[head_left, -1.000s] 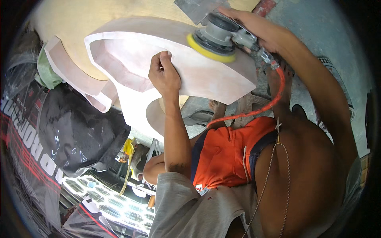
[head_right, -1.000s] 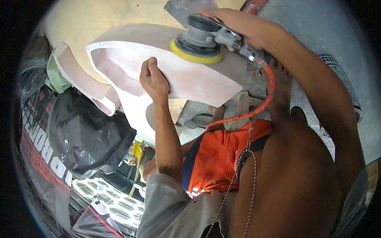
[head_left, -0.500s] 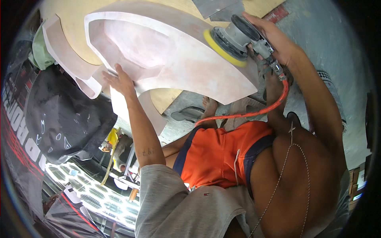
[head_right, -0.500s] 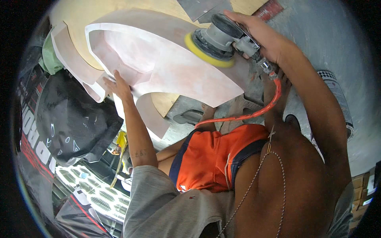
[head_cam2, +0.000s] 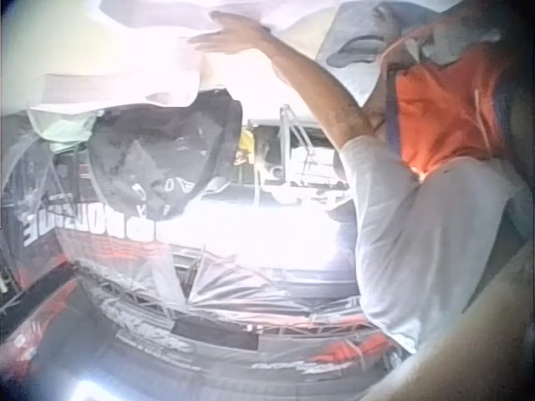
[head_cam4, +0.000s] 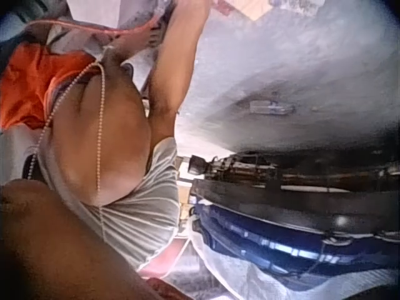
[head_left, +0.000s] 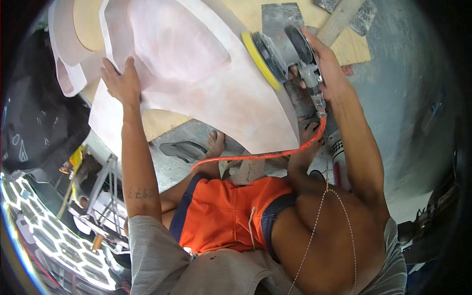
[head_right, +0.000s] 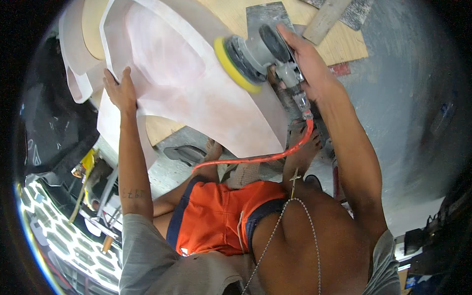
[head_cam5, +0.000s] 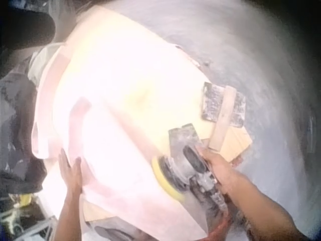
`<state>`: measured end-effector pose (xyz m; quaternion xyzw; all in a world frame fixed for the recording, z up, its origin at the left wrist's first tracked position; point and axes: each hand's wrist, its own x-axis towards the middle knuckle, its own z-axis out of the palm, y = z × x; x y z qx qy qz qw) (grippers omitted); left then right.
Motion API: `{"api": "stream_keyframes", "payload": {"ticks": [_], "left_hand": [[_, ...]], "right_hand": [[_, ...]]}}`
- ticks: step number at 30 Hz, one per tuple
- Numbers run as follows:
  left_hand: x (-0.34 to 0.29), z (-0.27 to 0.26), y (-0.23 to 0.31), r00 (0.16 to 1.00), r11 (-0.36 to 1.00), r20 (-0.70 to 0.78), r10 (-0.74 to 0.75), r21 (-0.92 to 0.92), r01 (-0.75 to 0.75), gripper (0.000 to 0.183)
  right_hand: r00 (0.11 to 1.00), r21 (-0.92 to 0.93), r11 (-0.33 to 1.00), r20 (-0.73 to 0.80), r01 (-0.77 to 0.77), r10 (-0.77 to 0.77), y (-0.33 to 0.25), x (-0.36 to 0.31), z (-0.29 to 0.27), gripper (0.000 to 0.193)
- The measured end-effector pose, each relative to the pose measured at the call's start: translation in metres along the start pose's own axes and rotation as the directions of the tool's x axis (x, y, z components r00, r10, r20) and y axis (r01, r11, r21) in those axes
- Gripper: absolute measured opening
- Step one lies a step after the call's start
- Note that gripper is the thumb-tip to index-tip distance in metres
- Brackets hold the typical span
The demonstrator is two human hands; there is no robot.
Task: Sanding a fiberglass car body part using an orbital sander in a body shop environment.
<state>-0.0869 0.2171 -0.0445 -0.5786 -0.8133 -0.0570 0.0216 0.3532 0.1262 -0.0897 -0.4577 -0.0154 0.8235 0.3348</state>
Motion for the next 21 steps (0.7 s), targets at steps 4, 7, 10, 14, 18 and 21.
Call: {"api": "stream_keyframes", "payload": {"ticks": [4,7,10,14,18,21], "left_hand": [[0.002,0.000,-0.002,0.999,0.999,-0.022,0.033,0.011,-0.032,0.091],[0.003,0.001,-0.003,0.999,0.999,-0.030,0.036,0.010,-0.035,0.093],[0.004,0.002,-0.002,0.999,0.999,-0.012,0.034,0.026,-0.034,0.095],[0.003,0.001,0.002,1.000,0.994,0.021,-0.006,0.113,0.004,0.099],[0.003,-0.001,0.005,0.999,0.993,0.034,-0.012,0.120,0.008,0.100],[0.003,-0.001,0.004,0.999,0.992,0.045,-0.020,0.126,0.014,0.101]], "right_hand": [[0.996,-0.056,0.994,0.025,0.089,-0.088,-0.015,0.025,0.009,0.045],[0.997,-0.054,0.996,0.051,0.069,-0.066,-0.018,0.022,0.010,0.048],[0.999,-0.088,0.996,-0.045,0.021,-0.025,-0.010,0.000,0.005,0.049],[0.999,-0.089,0.996,-0.034,0.031,-0.034,-0.004,0.000,0.001,0.049],[0.998,-0.063,0.997,-0.026,0.047,-0.049,-0.006,0.008,0.000,0.049],[0.999,-0.076,0.997,-0.032,0.033,-0.035,-0.002,-0.009,-0.003,0.050]]}}
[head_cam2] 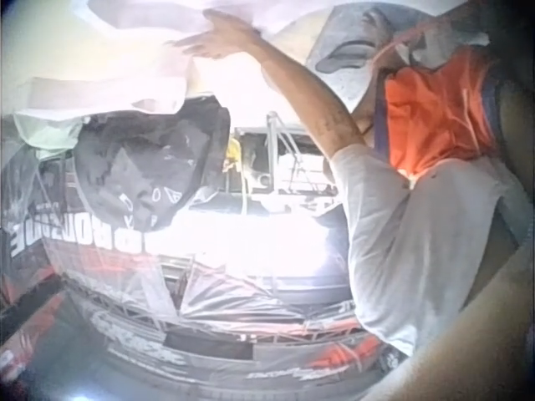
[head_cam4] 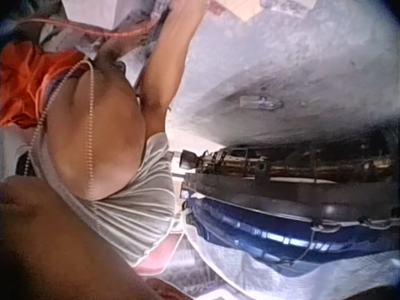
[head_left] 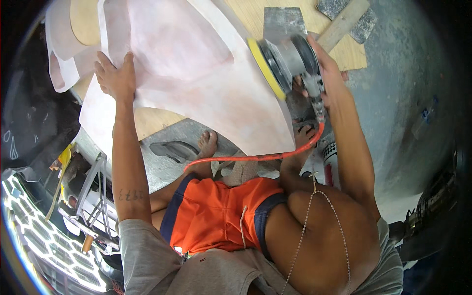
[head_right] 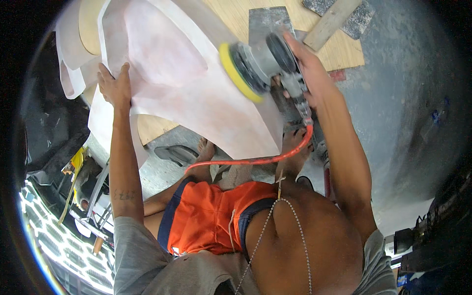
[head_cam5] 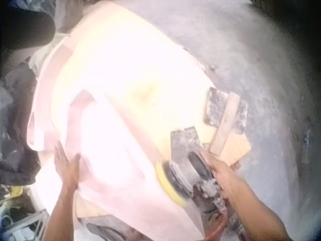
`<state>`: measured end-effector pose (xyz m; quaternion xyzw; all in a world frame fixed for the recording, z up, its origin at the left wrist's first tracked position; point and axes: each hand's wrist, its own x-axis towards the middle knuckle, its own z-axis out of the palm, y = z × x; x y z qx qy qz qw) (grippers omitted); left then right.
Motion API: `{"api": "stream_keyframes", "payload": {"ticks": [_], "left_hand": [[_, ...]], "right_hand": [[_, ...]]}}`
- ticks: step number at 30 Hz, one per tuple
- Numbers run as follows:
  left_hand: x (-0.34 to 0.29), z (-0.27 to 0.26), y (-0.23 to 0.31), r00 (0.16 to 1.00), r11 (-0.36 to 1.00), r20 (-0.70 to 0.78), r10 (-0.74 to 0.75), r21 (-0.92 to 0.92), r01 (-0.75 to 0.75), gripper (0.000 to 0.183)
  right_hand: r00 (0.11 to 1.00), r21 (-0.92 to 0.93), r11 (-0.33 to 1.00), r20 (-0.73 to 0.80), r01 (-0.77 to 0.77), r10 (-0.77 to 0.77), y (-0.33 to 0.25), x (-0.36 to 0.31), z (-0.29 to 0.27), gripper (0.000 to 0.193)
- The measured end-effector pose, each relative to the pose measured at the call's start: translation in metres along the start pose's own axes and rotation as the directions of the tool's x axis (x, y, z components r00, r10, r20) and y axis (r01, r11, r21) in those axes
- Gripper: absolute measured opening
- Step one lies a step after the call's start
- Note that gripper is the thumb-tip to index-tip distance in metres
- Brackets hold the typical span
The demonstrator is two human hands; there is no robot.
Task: Sanding a fiberglass car body part using an orbital sander in a body shop environment.
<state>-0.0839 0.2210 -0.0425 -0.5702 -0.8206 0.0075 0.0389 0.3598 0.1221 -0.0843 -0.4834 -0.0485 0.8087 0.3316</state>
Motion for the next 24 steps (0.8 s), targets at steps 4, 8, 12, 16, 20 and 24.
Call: {"api": "stream_keyframes", "payload": {"ticks": [4,8,12,16,20,24], "left_hand": [[0.001,0.002,-0.002,1.000,1.000,0.000,-0.004,0.015,0.004,0.102],[0.002,0.002,-0.001,1.000,1.000,-0.005,0.006,0.022,-0.006,0.103],[0.000,0.001,0.000,1.000,0.999,0.007,-0.006,0.033,0.005,0.102],[-0.002,-0.001,0.002,1.000,1.000,-0.006,-0.006,0.014,0.006,0.102],[-0.004,-0.003,0.004,1.000,1.000,-0.002,0.015,-0.016,-0.015,0.102],[-0.005,-0.004,0.006,1.000,1.000,0.010,0.009,-0.027,-0.009,0.102]], "right_hand": [[1.000,0.008,1.000,0.008,-0.004,0.004,0.006,-0.008,-0.004,0.053],[1.000,-0.005,1.000,0.010,0.017,-0.017,0.010,-0.010,-0.005,0.054],[0.999,0.081,0.996,0.040,0.032,-0.035,0.013,-0.018,-0.005,0.056],[0.977,0.113,0.990,0.182,0.088,-0.108,0.015,-0.022,-0.005,0.054],[0.987,0.114,0.992,0.148,0.049,-0.066,0.014,-0.017,-0.003,0.053],[0.996,0.175,0.983,0.064,0.054,-0.066,0.010,-0.013,0.004,0.053]]}}
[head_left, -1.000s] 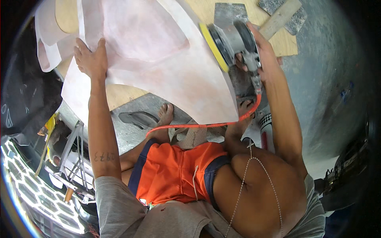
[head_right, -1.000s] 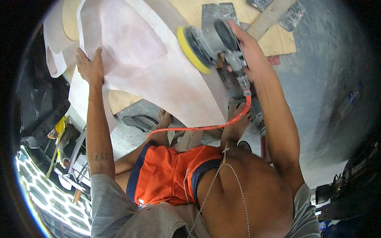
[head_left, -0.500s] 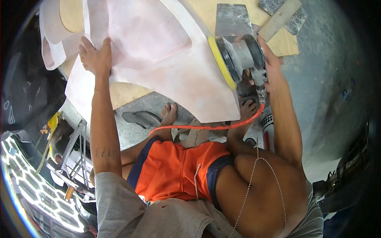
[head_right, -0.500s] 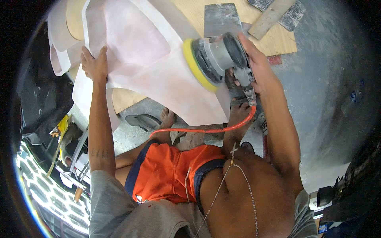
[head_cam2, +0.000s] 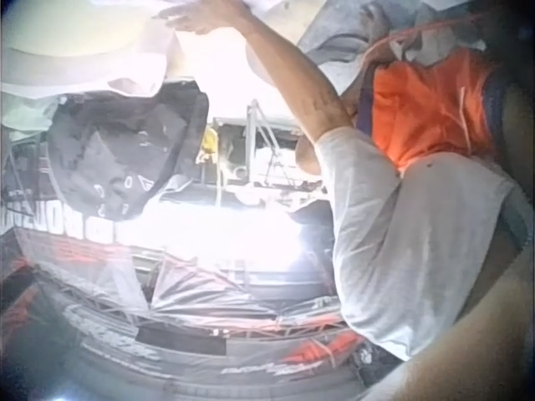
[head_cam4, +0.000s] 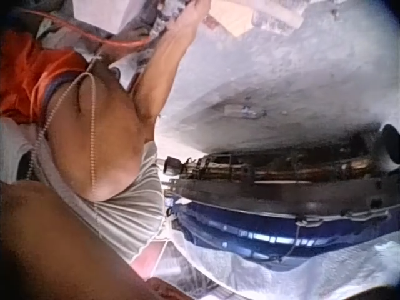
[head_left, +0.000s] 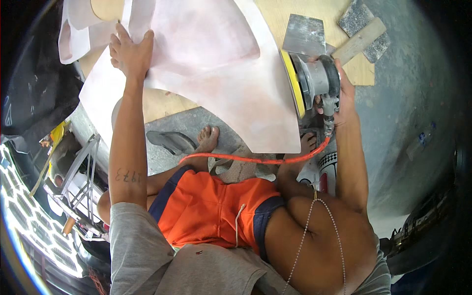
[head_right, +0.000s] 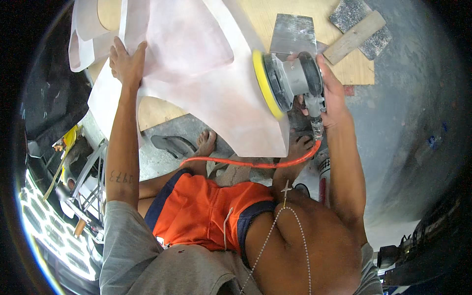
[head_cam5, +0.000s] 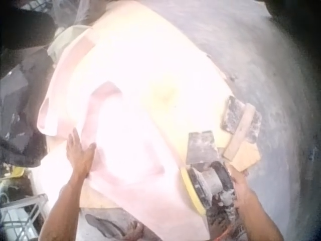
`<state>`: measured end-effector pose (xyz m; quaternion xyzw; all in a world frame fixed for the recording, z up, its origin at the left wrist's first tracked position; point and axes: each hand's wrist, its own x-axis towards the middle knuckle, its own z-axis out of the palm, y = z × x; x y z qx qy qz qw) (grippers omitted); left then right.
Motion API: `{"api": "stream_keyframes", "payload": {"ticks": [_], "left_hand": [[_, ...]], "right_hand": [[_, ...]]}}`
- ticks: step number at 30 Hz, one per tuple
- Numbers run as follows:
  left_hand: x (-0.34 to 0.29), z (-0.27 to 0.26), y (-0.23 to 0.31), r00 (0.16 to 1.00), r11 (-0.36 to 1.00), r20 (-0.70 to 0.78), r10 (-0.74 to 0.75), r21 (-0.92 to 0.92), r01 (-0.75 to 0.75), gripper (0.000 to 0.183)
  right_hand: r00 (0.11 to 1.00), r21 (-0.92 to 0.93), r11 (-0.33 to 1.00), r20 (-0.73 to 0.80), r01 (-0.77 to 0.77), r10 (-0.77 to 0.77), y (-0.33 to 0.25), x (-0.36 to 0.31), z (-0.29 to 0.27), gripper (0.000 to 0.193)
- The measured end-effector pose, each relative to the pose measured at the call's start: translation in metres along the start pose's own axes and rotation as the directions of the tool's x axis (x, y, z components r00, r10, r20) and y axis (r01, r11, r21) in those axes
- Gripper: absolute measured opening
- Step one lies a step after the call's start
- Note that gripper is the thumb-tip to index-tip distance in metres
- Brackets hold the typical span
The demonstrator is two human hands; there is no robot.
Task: Sanding a fiberglass car body part using an orbital sander in a body shop environment.
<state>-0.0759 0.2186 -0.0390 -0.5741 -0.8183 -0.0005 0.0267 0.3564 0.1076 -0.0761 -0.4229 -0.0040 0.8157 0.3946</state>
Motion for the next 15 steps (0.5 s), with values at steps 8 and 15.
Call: {"api": "stream_keyframes", "payload": {"ticks": [8,15], "left_hand": [[0.000,0.003,-0.002,1.000,1.000,-0.022,-0.004,0.026,0.004,0.100],[-0.003,0.002,0.002,0.999,0.999,-0.039,-0.020,0.039,0.022,0.097]], "right_hand": [[1.000,0.087,0.996,-0.009,-0.007,0.008,-0.012,0.017,0.013,0.055],[0.991,0.048,0.998,0.130,-0.041,0.034,-0.028,0.044,0.023,0.056]]}}
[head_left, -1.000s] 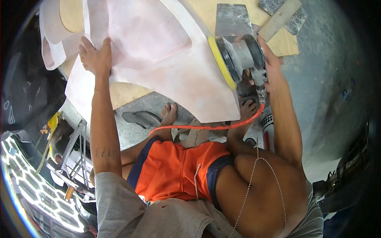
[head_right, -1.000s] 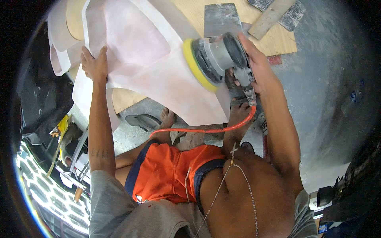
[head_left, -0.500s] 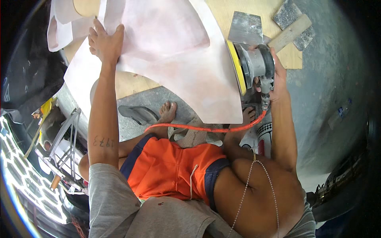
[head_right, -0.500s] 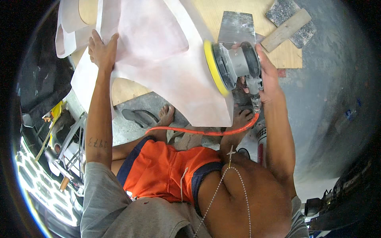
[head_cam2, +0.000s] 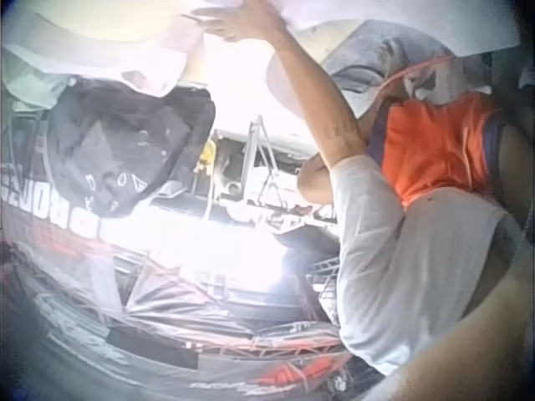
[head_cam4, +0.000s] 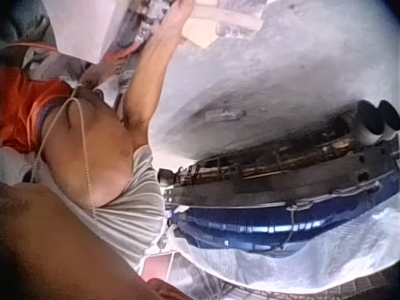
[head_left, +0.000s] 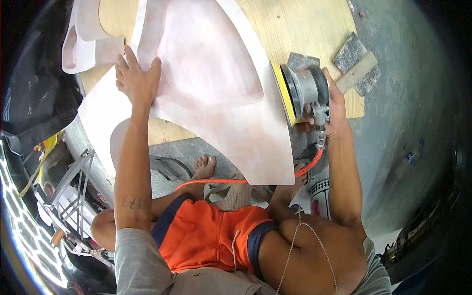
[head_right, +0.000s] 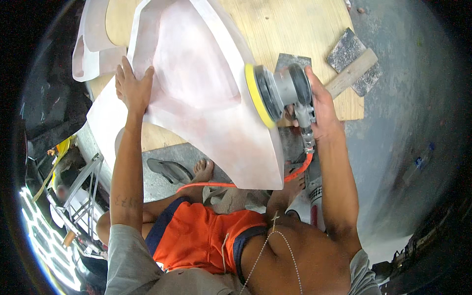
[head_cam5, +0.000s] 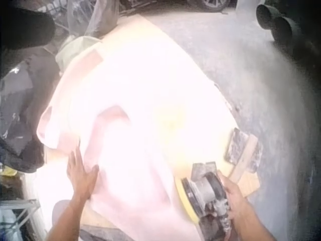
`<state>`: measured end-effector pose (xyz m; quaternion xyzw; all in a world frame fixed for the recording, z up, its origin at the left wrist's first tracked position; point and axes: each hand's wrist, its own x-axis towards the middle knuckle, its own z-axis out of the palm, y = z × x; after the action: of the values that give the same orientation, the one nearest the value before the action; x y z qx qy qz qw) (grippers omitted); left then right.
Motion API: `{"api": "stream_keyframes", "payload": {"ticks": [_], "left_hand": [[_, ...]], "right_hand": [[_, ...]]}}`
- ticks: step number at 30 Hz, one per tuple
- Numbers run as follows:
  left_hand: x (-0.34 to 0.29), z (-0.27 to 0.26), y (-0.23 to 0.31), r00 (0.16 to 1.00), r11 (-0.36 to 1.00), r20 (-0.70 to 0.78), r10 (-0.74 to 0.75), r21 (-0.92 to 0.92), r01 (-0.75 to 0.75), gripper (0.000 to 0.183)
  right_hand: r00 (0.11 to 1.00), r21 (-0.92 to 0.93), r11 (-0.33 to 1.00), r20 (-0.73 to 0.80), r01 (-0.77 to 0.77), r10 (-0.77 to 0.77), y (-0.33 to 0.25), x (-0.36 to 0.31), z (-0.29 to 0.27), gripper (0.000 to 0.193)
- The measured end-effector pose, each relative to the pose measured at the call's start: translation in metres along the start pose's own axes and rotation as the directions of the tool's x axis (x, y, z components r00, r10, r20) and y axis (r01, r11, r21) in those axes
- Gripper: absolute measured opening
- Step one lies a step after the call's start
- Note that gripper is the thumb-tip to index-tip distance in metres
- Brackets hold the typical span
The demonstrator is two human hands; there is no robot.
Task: Sanding a fiberglass car body part using an orbital sander in a body shop environment.
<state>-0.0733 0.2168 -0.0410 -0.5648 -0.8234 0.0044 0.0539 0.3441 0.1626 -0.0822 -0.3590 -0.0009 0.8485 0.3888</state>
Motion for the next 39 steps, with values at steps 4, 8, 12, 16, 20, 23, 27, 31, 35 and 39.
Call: {"api": "stream_keyframes", "payload": {"ticks": [4,8,12,16,20,23,27,31,35,39], "left_hand": [[0.002,0.001,0.000,1.000,1.000,0.000,0.000,-0.003,0.000,0.096],[0.002,0.001,-0.001,1.000,1.000,-0.016,0.009,-0.015,-0.009,0.095],[-0.001,0.001,-0.002,1.000,1.000,-0.002,0.012,-0.022,-0.012,0.094],[0.002,-0.002,-0.005,1.000,1.000,-0.003,0.023,-0.018,-0.023,0.090],[-0.036,-0.021,-0.006,0.965,0.885,-0.241,0.100,-0.423,-0.197,0.077],[-0.137,-0.051,-0.012,0.953,0.859,-0.267,0.141,-0.447,-0.252,0.060],[-0.287,-0.081,-0.028,0.878,0.806,0.254,0.406,-0.553,-0.212,0.071],[-0.307,-0.084,-0.035,0.329,0.809,0.743,0.583,-0.494,-0.320,0.064],[-0.275,-0.125,-0.035,0.073,0.851,0.893,0.444,-0.395,-0.346,0.059],[-0.240,-0.200,-0.045,0.001,0.883,0.913,0.407,-0.394,-0.257,0.048]], "right_hand": [[0.999,0.020,1.000,0.035,-0.016,0.015,-0.005,0.009,0.005,0.054],[0.998,-0.072,0.997,-0.053,0.010,-0.014,-0.008,0.010,0.009,0.055],[0.995,0.019,0.999,-0.096,-0.027,0.029,0.004,-0.016,0.006,0.054],[0.993,0.044,0.999,-0.116,-0.025,0.029,0.024,-0.045,-0.010,0.053],[0.978,0.105,0.992,-0.189,-0.075,0.094,0.046,-0.076,-0.031,0.053],[0.975,0.104,0.991,-0.194,-0.090,0.109,0.060,-0.102,-0.037,0.052],[0.942,-0.038,0.994,-0.324,-0.103,0.085,0.064,-0.121,-0.038,0.052],[0.965,-0.009,0.997,-0.251,-0.079,0.074,0.067,-0.118,-0.040,0.051],[0.967,-0.018,1.000,-0.256,-0.020,0.015,0.072,-0.117,-0.045,0.050],[0.989,0.041,0.996,-0.124,-0.077,0.081,0.068,-0.113,-0.040,0.050]]}}
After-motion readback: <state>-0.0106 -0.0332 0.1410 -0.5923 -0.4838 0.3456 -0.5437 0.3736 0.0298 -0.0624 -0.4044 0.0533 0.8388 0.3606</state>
